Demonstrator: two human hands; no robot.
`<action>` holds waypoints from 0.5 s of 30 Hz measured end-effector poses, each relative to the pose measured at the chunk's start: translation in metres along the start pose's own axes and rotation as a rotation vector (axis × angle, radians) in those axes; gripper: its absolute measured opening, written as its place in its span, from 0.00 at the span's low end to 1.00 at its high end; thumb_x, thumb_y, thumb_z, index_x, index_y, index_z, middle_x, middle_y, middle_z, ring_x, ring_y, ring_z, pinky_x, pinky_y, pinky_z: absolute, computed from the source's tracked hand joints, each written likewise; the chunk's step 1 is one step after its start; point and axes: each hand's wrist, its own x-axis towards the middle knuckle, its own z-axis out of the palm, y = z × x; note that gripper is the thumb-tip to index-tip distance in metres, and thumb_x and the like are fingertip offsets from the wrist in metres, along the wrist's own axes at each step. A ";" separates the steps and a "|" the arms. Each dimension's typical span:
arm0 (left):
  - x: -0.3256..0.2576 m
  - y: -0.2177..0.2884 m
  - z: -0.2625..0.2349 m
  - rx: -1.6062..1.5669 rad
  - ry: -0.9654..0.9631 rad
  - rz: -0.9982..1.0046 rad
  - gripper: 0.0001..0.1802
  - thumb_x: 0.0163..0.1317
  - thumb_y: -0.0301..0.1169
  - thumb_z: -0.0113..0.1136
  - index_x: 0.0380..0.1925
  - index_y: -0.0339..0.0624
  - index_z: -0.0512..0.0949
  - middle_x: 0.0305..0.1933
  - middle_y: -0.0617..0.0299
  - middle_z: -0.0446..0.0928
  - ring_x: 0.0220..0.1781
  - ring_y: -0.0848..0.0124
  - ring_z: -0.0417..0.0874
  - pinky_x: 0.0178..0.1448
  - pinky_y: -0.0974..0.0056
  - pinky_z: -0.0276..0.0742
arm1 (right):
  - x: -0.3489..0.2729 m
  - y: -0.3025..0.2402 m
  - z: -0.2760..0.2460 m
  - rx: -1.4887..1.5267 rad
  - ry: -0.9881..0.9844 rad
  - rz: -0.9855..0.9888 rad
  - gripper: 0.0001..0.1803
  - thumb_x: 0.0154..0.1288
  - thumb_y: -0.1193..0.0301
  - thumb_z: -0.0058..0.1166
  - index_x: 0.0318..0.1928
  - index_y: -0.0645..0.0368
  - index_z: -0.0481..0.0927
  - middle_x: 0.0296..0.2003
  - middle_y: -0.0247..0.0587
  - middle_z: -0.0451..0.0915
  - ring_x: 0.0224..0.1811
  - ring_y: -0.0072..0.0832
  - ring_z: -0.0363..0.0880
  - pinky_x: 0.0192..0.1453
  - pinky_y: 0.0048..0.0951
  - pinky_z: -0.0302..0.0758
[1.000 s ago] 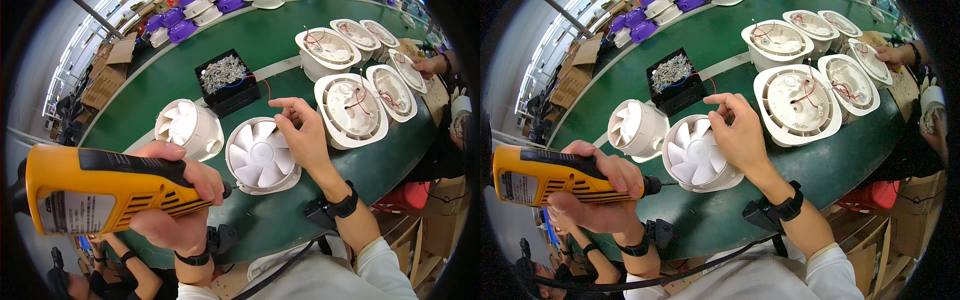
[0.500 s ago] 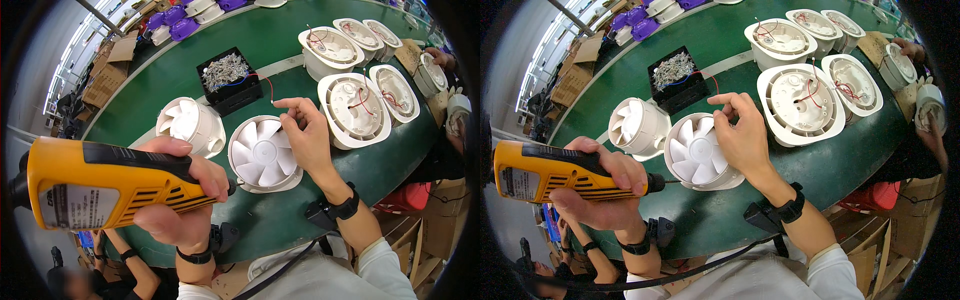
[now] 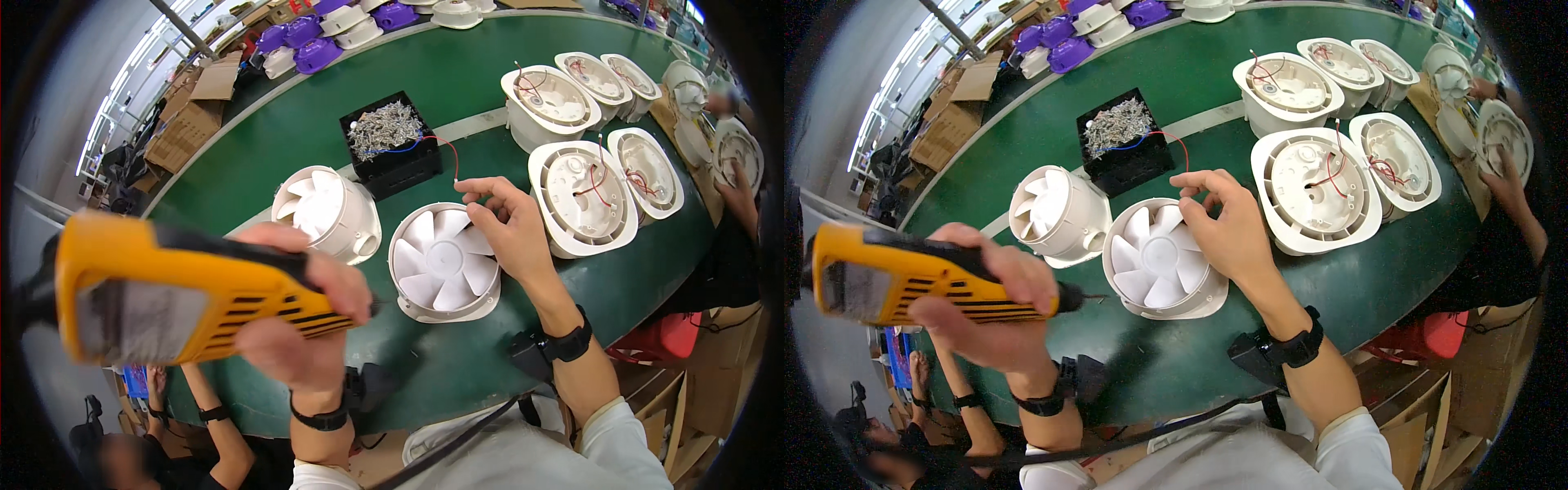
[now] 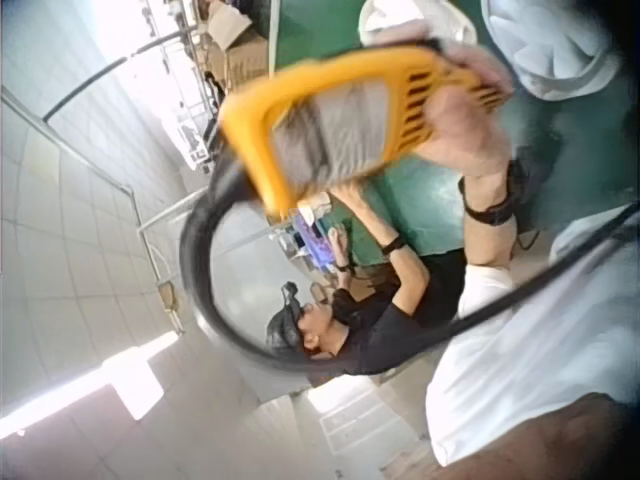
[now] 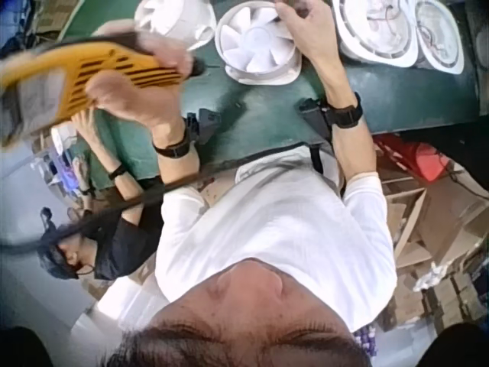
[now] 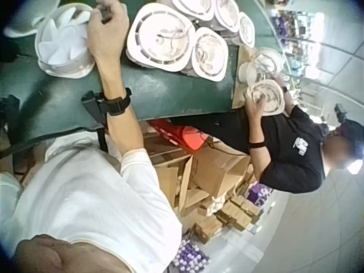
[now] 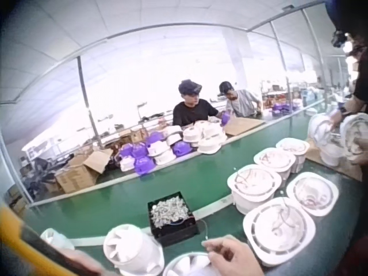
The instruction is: The person uses a yellow electric screwdriver to fasten screws into white fan housings on a green assembly table. They repeatedly pick up fan units, align them, and drive screws into the casing while other workers assemble similar units in the background.
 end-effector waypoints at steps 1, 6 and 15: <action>0.003 0.004 -0.007 0.019 0.004 0.056 0.42 0.58 0.70 0.47 0.45 0.35 0.65 0.14 0.62 0.67 0.09 0.73 0.66 0.13 0.70 0.62 | -0.001 -0.001 0.003 0.007 0.020 -0.023 0.15 0.57 0.76 0.53 0.45 0.58 0.82 0.36 0.37 0.76 0.30 0.22 0.70 0.37 0.24 0.70; 0.007 0.002 -0.020 -0.024 -0.073 0.034 0.43 0.61 0.68 0.46 0.49 0.32 0.64 0.16 0.59 0.68 0.09 0.72 0.66 0.13 0.69 0.62 | -0.005 -0.004 0.010 -0.074 0.103 -0.055 0.12 0.57 0.77 0.52 0.43 0.58 0.82 0.34 0.35 0.76 0.28 0.21 0.70 0.35 0.24 0.70; 0.002 -0.003 -0.013 -0.081 -0.121 -0.029 0.42 0.59 0.69 0.46 0.46 0.36 0.63 0.15 0.61 0.69 0.10 0.72 0.68 0.14 0.69 0.63 | -0.009 -0.004 0.015 -0.085 0.157 -0.089 0.11 0.56 0.77 0.51 0.40 0.58 0.82 0.34 0.35 0.76 0.27 0.21 0.70 0.33 0.24 0.69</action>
